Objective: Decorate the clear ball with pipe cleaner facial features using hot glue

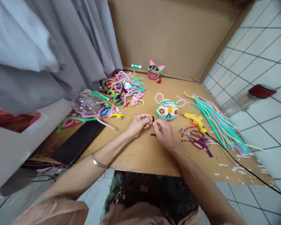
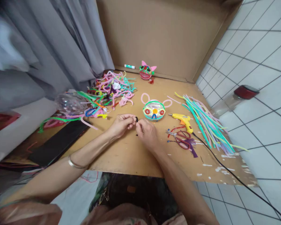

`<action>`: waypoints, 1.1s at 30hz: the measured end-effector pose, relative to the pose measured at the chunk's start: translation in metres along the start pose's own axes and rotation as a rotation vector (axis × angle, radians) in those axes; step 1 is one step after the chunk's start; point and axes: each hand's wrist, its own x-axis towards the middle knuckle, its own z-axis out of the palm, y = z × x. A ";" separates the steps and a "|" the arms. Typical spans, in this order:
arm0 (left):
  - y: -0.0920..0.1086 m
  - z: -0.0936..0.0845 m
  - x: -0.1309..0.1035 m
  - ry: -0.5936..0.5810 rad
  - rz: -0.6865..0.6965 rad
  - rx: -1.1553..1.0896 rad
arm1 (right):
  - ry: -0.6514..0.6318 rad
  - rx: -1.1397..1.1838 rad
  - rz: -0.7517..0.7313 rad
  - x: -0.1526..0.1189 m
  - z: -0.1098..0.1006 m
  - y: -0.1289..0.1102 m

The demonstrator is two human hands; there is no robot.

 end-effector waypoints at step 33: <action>0.010 -0.029 0.006 -0.443 -0.006 0.487 | -0.213 0.271 0.190 0.006 -0.020 0.006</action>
